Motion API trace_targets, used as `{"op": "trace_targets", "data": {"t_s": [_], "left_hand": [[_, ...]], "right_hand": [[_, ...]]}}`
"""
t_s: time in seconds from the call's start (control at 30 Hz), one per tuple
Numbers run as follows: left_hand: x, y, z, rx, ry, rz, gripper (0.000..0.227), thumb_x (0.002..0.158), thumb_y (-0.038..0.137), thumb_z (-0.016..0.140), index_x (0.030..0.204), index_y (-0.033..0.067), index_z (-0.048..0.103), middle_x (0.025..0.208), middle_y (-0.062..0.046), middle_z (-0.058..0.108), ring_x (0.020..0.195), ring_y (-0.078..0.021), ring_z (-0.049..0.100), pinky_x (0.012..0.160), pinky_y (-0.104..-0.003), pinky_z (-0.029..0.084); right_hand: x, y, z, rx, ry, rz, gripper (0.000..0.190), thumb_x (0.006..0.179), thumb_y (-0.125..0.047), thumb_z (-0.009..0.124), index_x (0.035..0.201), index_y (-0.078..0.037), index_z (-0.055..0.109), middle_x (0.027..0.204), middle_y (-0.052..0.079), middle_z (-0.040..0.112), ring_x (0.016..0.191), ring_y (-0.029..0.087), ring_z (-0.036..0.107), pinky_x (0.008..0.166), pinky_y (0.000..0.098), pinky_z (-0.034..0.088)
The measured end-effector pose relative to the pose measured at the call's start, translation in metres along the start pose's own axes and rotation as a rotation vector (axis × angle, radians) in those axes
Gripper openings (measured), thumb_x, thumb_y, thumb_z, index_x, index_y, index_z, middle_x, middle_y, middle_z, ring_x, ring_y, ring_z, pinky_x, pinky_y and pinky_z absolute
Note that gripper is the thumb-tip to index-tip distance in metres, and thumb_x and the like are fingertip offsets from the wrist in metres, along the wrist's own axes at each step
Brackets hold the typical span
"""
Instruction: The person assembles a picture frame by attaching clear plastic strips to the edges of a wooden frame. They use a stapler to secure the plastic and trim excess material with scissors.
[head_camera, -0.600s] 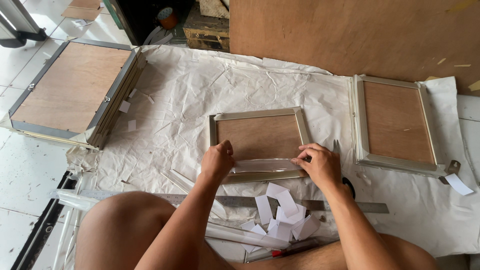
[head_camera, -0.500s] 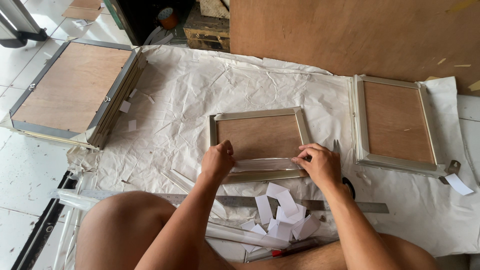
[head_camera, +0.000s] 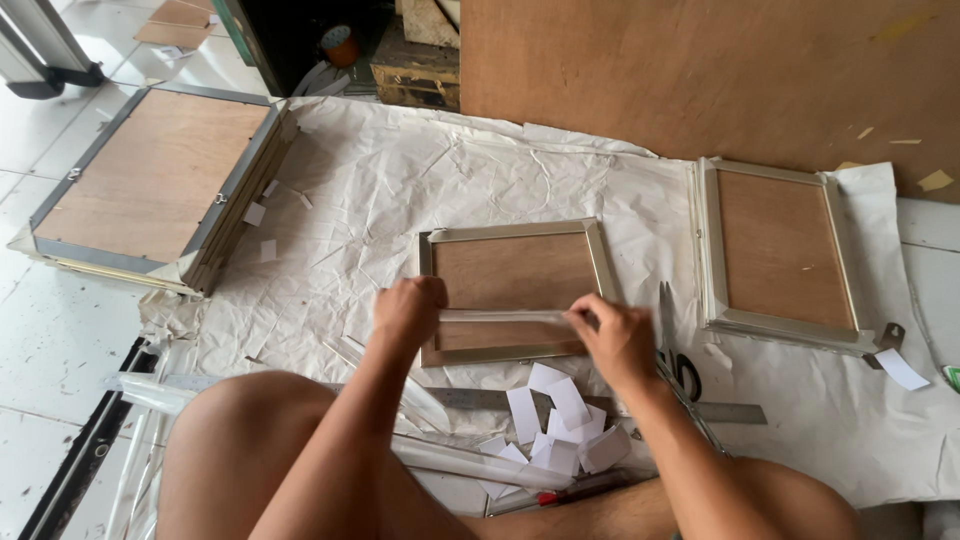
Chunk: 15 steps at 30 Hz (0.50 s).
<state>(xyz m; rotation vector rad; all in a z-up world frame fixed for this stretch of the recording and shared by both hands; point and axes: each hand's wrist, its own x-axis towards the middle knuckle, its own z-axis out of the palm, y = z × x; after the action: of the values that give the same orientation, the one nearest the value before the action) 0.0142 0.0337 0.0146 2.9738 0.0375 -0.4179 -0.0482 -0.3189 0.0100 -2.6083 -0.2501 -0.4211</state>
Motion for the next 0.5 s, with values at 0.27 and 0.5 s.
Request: {"op": "trace_targets", "data": {"t_s": [0.27, 0.5], "left_hand": [[-0.061, -0.047, -0.046, 0.168, -0.019, -0.225, 0.028, 0.099, 0.02, 0.07, 0.121, 0.0223, 0.087, 0.127, -0.008, 0.086, 0.134, -0.0345, 0.073, 0.131, -0.075, 0.013], [-0.06, -0.027, 0.016, -0.146, 0.049, -0.023, 0.058, 0.092, 0.023, 0.068, 0.149, 0.0105, 0.071, 0.144, -0.02, 0.072, 0.142, -0.0449, 0.066, 0.129, -0.068, 0.04]], "right_hand": [[-0.072, -0.132, 0.016, 0.544, -0.436, 0.399, 0.025, 0.102, -0.032, 0.077, 0.124, -0.027, 0.088, 0.103, 0.006, 0.091, 0.097, 0.024, 0.088, 0.088, 0.0403, 0.068], [-0.08, -0.16, -0.002, 0.361, -0.519, 0.294, 0.042, 0.106, -0.053, 0.064, 0.136, -0.032, 0.084, 0.129, 0.003, 0.087, 0.121, 0.034, 0.08, 0.108, 0.0502, 0.063]]}}
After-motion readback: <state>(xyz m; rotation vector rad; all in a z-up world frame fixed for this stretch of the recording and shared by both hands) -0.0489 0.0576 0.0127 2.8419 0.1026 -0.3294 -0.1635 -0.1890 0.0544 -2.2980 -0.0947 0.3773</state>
